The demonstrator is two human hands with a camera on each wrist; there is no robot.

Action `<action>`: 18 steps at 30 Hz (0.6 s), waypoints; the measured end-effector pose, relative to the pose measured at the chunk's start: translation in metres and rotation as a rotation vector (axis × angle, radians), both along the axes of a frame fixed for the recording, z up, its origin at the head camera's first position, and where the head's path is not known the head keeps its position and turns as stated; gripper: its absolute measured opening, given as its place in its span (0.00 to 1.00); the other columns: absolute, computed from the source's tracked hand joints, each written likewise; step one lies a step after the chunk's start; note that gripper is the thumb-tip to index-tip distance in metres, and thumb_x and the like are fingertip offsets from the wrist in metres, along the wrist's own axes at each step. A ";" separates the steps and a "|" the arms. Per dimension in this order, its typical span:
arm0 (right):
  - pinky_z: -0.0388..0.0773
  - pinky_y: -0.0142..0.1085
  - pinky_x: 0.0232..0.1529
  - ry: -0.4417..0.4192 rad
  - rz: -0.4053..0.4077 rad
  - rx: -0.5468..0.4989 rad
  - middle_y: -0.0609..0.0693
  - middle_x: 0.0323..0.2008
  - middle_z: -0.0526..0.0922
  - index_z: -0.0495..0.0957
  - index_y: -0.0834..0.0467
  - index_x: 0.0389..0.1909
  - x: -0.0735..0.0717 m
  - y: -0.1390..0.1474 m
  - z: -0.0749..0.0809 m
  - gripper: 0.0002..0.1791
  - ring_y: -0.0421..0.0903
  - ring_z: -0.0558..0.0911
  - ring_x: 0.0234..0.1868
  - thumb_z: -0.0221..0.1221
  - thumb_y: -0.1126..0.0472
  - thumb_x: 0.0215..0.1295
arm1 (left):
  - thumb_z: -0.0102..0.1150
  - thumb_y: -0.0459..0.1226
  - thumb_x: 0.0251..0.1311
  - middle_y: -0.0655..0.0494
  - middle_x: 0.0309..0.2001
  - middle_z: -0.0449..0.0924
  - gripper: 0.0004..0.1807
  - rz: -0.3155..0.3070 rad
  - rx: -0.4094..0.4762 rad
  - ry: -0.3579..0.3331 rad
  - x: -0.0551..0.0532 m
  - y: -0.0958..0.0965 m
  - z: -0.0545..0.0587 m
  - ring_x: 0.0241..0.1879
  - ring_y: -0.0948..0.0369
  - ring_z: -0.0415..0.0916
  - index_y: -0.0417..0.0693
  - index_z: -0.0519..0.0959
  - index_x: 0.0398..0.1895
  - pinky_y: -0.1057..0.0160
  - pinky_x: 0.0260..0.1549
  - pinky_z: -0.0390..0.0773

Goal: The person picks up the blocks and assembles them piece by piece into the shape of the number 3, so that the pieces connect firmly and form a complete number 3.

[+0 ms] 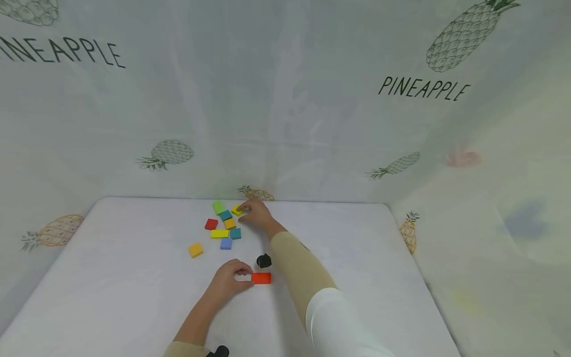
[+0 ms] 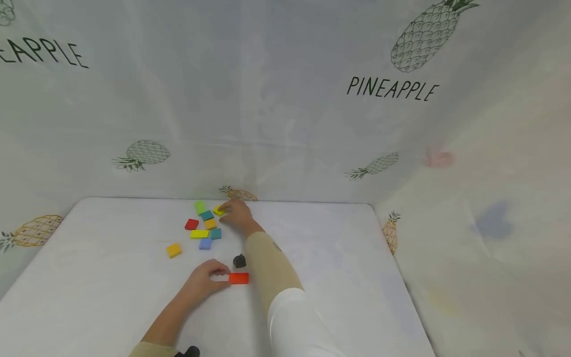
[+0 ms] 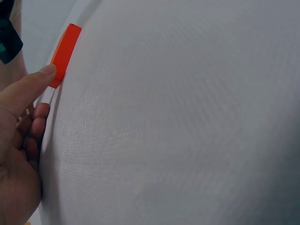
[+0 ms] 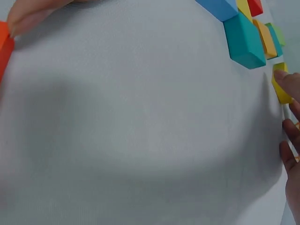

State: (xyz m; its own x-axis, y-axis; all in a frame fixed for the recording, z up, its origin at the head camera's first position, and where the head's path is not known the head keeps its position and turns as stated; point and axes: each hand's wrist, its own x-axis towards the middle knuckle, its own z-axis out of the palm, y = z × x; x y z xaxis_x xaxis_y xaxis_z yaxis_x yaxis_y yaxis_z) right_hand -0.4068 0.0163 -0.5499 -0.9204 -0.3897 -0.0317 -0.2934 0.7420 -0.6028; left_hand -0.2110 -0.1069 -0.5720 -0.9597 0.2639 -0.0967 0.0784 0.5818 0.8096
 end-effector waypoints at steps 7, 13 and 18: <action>0.68 0.34 0.59 0.037 -0.077 0.015 0.40 0.45 0.80 0.86 0.47 0.44 0.000 -0.009 -0.007 0.13 0.41 0.75 0.53 0.70 0.54 0.58 | 0.74 0.37 0.50 0.65 0.36 0.76 0.12 0.010 0.020 0.002 -0.002 -0.001 -0.003 0.39 0.61 0.72 0.57 0.82 0.38 0.61 0.41 0.77; 0.65 0.35 0.63 0.042 -0.113 0.026 0.41 0.49 0.81 0.86 0.47 0.43 0.001 -0.012 -0.005 0.10 0.42 0.72 0.61 0.69 0.55 0.59 | 0.74 0.37 0.50 0.64 0.36 0.76 0.13 0.031 0.035 -0.013 -0.002 0.000 -0.003 0.39 0.61 0.72 0.57 0.82 0.38 0.61 0.41 0.77; 0.68 0.33 0.58 0.057 -0.110 0.038 0.40 0.46 0.80 0.86 0.47 0.42 0.001 -0.010 -0.006 0.09 0.39 0.74 0.54 0.68 0.55 0.60 | 0.74 0.37 0.50 0.64 0.36 0.76 0.13 0.030 0.036 -0.008 -0.003 0.001 -0.003 0.39 0.61 0.72 0.57 0.83 0.38 0.60 0.41 0.77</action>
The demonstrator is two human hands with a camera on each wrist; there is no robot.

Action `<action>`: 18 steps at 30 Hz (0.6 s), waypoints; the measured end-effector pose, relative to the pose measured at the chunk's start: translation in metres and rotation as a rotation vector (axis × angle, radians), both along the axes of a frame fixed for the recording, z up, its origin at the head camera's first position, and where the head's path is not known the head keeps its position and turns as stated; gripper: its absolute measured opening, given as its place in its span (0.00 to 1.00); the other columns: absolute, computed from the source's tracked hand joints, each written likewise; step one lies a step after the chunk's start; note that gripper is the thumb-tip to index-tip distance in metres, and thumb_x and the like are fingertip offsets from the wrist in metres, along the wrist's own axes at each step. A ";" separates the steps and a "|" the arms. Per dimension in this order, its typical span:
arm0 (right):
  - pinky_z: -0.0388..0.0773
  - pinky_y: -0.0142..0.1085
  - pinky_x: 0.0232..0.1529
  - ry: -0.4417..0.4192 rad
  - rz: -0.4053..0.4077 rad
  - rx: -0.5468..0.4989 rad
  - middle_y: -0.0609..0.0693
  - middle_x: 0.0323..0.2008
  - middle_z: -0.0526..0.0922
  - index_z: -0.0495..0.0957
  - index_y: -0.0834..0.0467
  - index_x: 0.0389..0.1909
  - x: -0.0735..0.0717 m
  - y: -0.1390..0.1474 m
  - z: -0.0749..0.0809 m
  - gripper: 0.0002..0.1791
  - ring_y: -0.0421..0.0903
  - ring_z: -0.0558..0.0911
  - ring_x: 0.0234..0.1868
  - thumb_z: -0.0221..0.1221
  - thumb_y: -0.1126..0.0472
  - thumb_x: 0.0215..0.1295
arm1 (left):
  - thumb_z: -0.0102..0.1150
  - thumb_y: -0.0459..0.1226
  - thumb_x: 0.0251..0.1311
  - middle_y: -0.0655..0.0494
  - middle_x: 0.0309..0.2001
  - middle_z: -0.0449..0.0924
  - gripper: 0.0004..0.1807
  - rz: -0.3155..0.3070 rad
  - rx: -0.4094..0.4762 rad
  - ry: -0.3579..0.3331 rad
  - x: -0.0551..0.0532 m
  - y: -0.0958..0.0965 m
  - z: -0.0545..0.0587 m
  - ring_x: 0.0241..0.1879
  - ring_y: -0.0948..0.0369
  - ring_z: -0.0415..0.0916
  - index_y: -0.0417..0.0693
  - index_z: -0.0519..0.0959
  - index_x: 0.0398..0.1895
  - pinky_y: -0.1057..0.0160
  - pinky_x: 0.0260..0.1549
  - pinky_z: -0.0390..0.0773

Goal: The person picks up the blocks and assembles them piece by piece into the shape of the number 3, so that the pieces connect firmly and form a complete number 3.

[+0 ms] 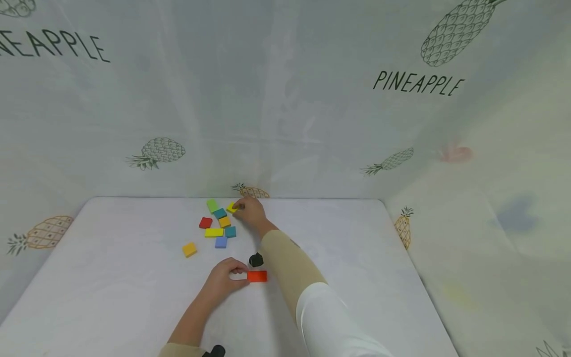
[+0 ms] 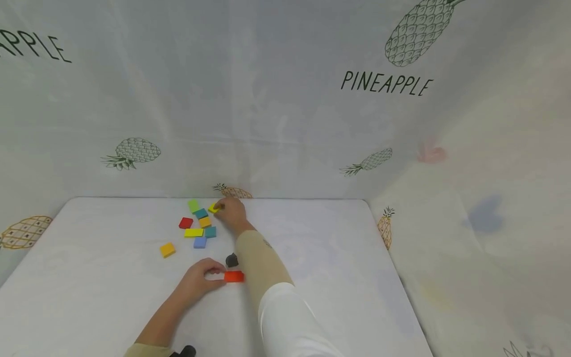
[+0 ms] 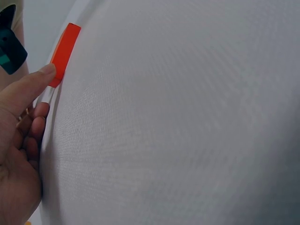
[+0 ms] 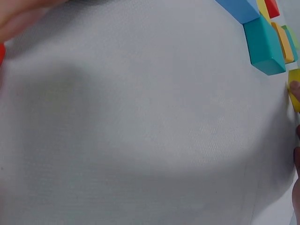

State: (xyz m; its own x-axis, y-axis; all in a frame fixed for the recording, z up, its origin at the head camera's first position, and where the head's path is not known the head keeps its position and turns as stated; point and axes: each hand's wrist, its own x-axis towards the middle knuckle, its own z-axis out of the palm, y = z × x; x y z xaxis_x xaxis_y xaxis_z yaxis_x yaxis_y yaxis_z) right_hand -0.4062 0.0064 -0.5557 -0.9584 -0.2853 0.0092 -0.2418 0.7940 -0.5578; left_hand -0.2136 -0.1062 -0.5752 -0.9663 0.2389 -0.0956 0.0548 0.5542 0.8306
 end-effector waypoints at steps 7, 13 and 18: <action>0.71 0.32 0.53 -0.023 0.056 0.004 0.39 0.43 0.79 0.86 0.48 0.41 0.001 0.008 0.008 0.09 0.38 0.75 0.47 0.69 0.57 0.59 | 0.74 0.37 0.50 0.65 0.36 0.76 0.12 0.001 -0.016 0.014 0.001 0.000 0.002 0.39 0.61 0.71 0.58 0.82 0.37 0.61 0.41 0.77; 0.72 0.35 0.53 -0.080 0.088 -0.003 0.38 0.43 0.79 0.85 0.47 0.40 0.004 0.023 0.018 0.08 0.40 0.76 0.48 0.68 0.57 0.60 | 0.74 0.37 0.50 0.64 0.37 0.76 0.13 0.019 -0.033 0.003 0.004 0.003 0.005 0.40 0.61 0.72 0.58 0.82 0.38 0.60 0.41 0.78; 0.71 0.36 0.55 -0.113 0.119 0.012 0.39 0.47 0.80 0.85 0.46 0.42 0.012 0.035 0.027 0.08 0.41 0.75 0.52 0.67 0.57 0.62 | 0.74 0.38 0.50 0.64 0.38 0.76 0.13 0.028 -0.050 -0.007 0.005 0.004 0.003 0.41 0.61 0.72 0.58 0.82 0.39 0.60 0.41 0.78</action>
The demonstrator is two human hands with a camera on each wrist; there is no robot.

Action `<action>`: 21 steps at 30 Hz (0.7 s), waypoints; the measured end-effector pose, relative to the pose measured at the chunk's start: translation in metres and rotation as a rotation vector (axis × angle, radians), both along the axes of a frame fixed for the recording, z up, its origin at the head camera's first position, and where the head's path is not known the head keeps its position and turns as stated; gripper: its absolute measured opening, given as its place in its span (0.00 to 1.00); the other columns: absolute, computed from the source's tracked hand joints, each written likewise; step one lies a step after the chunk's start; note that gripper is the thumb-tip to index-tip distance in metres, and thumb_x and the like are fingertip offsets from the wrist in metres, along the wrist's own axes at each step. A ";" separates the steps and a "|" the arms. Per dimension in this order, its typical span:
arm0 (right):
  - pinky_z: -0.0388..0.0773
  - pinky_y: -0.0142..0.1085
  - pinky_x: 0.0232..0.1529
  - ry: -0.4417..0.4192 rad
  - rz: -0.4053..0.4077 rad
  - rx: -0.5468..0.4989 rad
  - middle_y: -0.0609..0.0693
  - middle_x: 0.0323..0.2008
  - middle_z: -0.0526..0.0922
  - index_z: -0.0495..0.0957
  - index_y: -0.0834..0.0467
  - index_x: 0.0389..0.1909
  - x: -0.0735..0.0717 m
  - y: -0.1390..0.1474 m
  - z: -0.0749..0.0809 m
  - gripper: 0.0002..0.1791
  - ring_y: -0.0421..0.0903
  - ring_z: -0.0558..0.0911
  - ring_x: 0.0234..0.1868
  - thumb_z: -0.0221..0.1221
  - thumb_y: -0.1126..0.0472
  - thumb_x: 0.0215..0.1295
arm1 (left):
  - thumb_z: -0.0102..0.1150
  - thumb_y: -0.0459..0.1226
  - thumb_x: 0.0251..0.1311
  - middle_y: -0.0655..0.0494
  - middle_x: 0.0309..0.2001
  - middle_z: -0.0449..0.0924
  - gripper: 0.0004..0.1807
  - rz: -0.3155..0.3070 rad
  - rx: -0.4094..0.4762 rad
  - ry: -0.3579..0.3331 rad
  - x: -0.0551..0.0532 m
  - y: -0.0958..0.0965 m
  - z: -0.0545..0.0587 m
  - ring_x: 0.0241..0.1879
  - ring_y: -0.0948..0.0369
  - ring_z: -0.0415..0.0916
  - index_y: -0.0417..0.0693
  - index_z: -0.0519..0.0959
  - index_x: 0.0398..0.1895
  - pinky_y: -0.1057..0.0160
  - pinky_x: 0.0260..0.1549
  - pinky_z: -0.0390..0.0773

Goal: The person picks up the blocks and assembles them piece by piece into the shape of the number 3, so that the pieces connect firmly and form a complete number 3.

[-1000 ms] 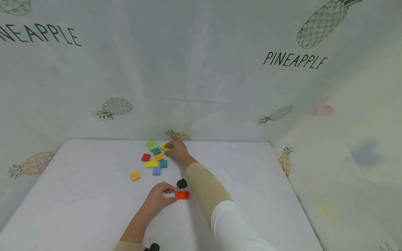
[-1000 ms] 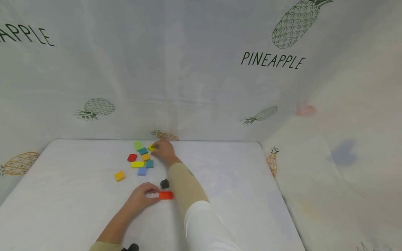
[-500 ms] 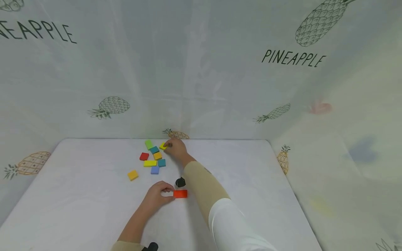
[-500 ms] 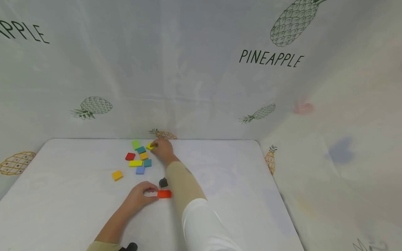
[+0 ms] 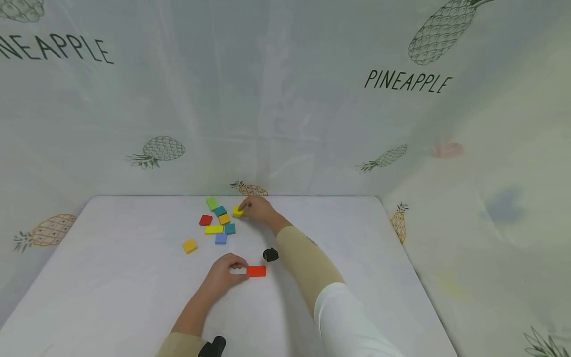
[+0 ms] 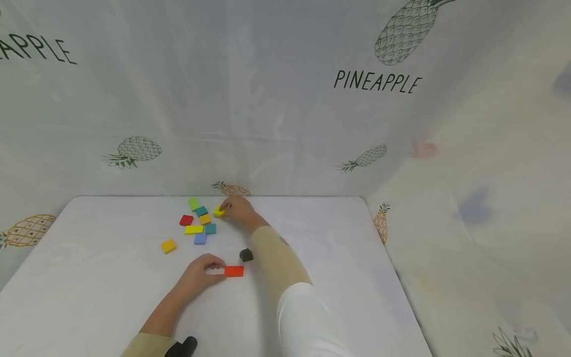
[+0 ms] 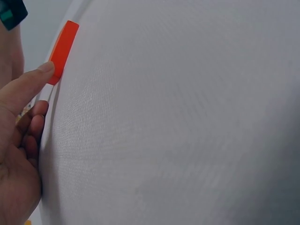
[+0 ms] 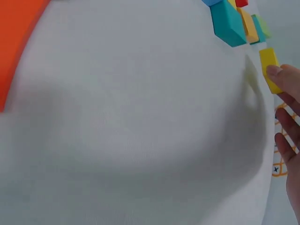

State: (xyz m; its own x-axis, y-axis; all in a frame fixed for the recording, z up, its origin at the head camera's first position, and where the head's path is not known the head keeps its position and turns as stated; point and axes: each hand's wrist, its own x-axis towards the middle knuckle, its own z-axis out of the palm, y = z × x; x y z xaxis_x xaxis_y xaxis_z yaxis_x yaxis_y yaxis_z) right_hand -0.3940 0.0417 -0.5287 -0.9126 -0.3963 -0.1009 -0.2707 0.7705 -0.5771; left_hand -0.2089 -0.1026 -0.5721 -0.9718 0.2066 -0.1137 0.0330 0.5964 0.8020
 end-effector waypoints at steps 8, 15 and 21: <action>0.73 0.36 0.52 -0.053 0.012 -0.026 0.39 0.46 0.79 0.85 0.45 0.41 0.019 0.021 0.019 0.08 0.41 0.75 0.50 0.68 0.56 0.60 | 0.74 0.38 0.50 0.63 0.37 0.75 0.13 0.003 -0.010 -0.004 -0.002 0.000 0.000 0.40 0.60 0.71 0.58 0.82 0.39 0.60 0.42 0.77; 0.73 0.36 0.53 -0.068 0.046 -0.065 0.39 0.45 0.80 0.85 0.46 0.40 0.034 0.036 0.027 0.08 0.41 0.75 0.51 0.69 0.57 0.59 | 0.74 0.37 0.51 0.63 0.37 0.75 0.14 -0.001 -0.010 -0.001 -0.003 0.000 0.000 0.40 0.60 0.71 0.57 0.82 0.40 0.61 0.43 0.77; 0.72 0.37 0.54 -0.065 0.044 -0.112 0.39 0.44 0.80 0.85 0.47 0.40 0.051 0.049 0.028 0.08 0.41 0.76 0.50 0.69 0.58 0.59 | 0.74 0.37 0.50 0.63 0.37 0.75 0.14 -0.001 -0.014 0.007 0.000 0.000 0.004 0.40 0.60 0.71 0.56 0.82 0.40 0.60 0.43 0.77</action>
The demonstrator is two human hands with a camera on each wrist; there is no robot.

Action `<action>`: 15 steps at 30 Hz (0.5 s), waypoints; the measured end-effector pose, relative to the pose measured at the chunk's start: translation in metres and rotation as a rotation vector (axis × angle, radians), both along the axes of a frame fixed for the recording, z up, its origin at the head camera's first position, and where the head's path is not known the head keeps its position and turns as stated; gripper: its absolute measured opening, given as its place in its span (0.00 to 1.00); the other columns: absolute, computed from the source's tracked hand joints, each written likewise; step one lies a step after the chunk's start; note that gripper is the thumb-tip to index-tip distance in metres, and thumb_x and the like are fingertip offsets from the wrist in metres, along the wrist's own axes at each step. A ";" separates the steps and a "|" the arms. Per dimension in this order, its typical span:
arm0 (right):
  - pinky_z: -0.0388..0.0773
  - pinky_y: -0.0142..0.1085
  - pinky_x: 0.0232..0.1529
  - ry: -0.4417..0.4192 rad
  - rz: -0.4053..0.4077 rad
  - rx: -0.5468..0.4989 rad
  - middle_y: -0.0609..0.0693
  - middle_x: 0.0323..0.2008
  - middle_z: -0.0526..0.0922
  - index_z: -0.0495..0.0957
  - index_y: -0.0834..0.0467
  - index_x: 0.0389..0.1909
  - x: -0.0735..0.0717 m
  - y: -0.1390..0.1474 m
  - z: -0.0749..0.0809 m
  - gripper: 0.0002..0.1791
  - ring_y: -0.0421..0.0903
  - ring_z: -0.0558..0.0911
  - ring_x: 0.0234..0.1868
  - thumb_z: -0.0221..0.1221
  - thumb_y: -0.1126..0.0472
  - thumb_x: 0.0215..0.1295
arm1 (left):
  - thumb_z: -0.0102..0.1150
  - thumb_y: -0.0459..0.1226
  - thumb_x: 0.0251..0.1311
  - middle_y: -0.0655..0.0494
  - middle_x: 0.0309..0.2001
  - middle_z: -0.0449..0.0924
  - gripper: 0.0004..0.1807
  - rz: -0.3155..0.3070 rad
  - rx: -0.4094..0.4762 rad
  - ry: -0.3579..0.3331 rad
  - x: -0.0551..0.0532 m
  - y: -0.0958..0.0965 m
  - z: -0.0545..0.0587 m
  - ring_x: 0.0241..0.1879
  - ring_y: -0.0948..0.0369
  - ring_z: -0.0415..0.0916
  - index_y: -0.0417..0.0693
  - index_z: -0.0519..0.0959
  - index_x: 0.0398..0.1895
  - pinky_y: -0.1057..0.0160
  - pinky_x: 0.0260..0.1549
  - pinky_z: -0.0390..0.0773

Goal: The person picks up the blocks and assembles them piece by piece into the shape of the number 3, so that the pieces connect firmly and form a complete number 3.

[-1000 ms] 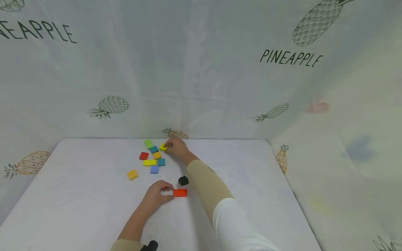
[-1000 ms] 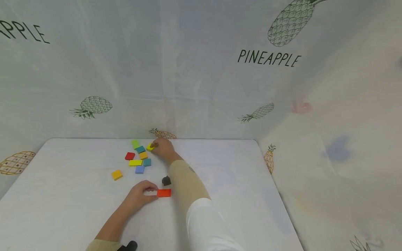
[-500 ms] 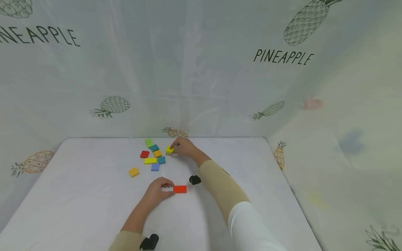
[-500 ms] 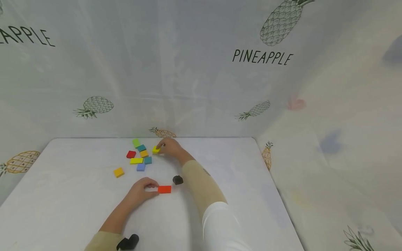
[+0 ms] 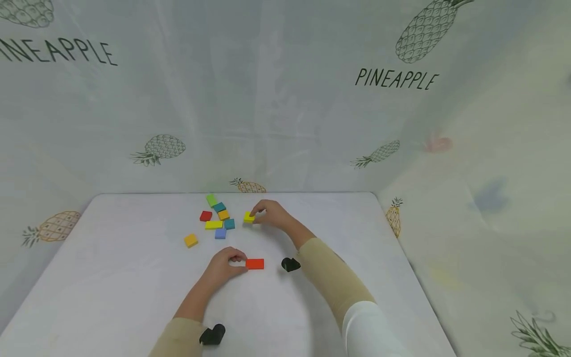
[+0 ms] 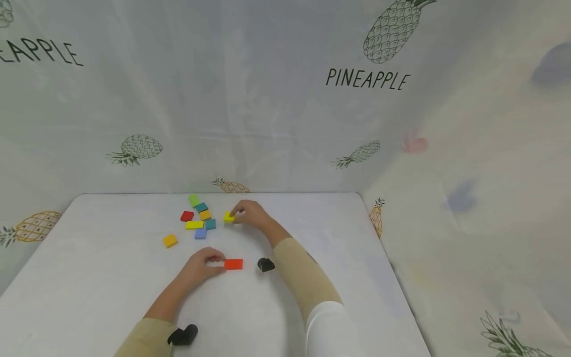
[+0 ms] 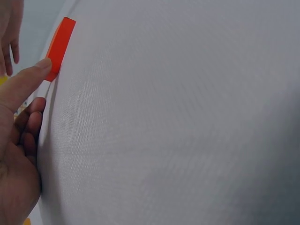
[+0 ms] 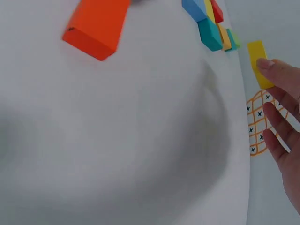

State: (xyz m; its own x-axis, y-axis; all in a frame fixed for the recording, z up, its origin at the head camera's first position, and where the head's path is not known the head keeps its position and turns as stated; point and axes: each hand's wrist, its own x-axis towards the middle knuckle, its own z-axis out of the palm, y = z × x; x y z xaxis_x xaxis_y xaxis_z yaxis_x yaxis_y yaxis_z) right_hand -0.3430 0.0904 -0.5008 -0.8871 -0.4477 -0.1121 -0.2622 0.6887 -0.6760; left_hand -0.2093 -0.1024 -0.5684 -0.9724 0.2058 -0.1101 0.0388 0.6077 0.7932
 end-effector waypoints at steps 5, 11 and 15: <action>0.73 0.39 0.55 -0.001 -0.015 -0.007 0.37 0.43 0.80 0.84 0.45 0.39 0.016 0.009 -0.001 0.08 0.42 0.76 0.50 0.69 0.58 0.59 | 0.74 0.37 0.51 0.63 0.37 0.75 0.14 -0.001 -0.021 0.002 0.000 0.001 0.001 0.40 0.60 0.71 0.55 0.82 0.41 0.61 0.43 0.77; 0.72 0.42 0.58 0.007 -0.003 -0.031 0.36 0.42 0.80 0.84 0.45 0.38 0.036 0.020 -0.002 0.08 0.42 0.76 0.51 0.70 0.59 0.58 | 0.73 0.36 0.51 0.62 0.36 0.75 0.13 0.003 -0.015 0.008 0.001 0.002 0.001 0.40 0.60 0.71 0.55 0.83 0.41 0.61 0.43 0.76; 0.72 0.42 0.58 0.009 0.013 -0.045 0.37 0.42 0.81 0.84 0.46 0.38 0.051 0.028 -0.001 0.09 0.42 0.76 0.51 0.69 0.60 0.58 | 0.73 0.36 0.51 0.62 0.37 0.75 0.14 0.001 -0.011 0.010 0.001 0.002 0.001 0.40 0.60 0.71 0.54 0.82 0.41 0.60 0.43 0.77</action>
State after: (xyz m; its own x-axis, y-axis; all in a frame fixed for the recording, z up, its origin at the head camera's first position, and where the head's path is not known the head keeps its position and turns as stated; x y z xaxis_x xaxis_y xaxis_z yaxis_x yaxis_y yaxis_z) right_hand -0.2920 0.1187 -0.5019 -0.8821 -0.4635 -0.0837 -0.2768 0.6541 -0.7040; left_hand -0.2082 -0.1008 -0.5674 -0.9737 0.2034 -0.1023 0.0463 0.6168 0.7857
